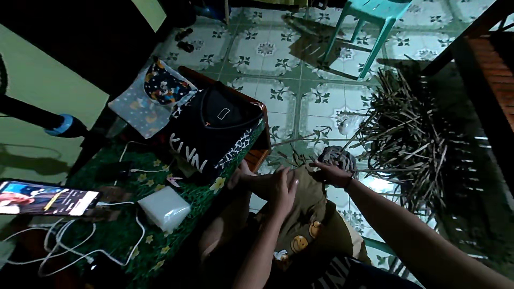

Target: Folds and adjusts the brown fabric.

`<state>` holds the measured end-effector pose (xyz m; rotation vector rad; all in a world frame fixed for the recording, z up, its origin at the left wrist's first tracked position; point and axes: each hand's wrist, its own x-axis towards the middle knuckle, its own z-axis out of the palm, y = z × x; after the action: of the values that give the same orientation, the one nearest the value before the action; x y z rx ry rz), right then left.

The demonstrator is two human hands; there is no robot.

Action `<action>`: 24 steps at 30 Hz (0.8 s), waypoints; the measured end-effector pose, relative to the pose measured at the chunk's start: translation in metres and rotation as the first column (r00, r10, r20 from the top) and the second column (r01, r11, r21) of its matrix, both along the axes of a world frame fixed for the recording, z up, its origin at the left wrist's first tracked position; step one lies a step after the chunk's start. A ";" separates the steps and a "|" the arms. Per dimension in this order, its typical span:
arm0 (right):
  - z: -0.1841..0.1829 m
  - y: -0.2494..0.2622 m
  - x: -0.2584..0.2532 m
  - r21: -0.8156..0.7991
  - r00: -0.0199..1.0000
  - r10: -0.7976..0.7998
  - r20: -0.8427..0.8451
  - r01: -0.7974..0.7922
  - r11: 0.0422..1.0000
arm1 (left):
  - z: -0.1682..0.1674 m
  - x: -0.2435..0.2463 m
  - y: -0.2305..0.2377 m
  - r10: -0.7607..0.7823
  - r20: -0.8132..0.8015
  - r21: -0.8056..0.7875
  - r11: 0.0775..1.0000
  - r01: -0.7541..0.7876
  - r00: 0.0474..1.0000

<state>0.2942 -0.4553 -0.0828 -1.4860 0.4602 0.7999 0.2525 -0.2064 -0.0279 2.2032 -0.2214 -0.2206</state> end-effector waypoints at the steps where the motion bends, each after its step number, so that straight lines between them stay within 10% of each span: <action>1: -0.002 0.001 -0.006 0.010 0.999 0.011 -0.039 -0.011 1.000 | 0.007 -0.016 0.006 -0.026 0.026 0.022 0.999 0.026 0.999; 8: -0.001 -0.001 -0.028 0.084 0.997 -0.026 0.076 0.020 0.996 | 0.007 -0.124 0.048 -0.157 0.321 0.225 0.970 0.086 0.934; 24: 0.043 -0.005 -0.042 0.050 0.900 -0.274 0.340 0.274 0.960 | 0.006 -0.124 -0.002 -0.187 0.432 0.106 0.982 0.156 0.882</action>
<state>0.2523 -0.4601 -0.0393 -1.4821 0.3915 0.3064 0.1282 -0.2088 -0.0223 2.2785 -0.6716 0.1853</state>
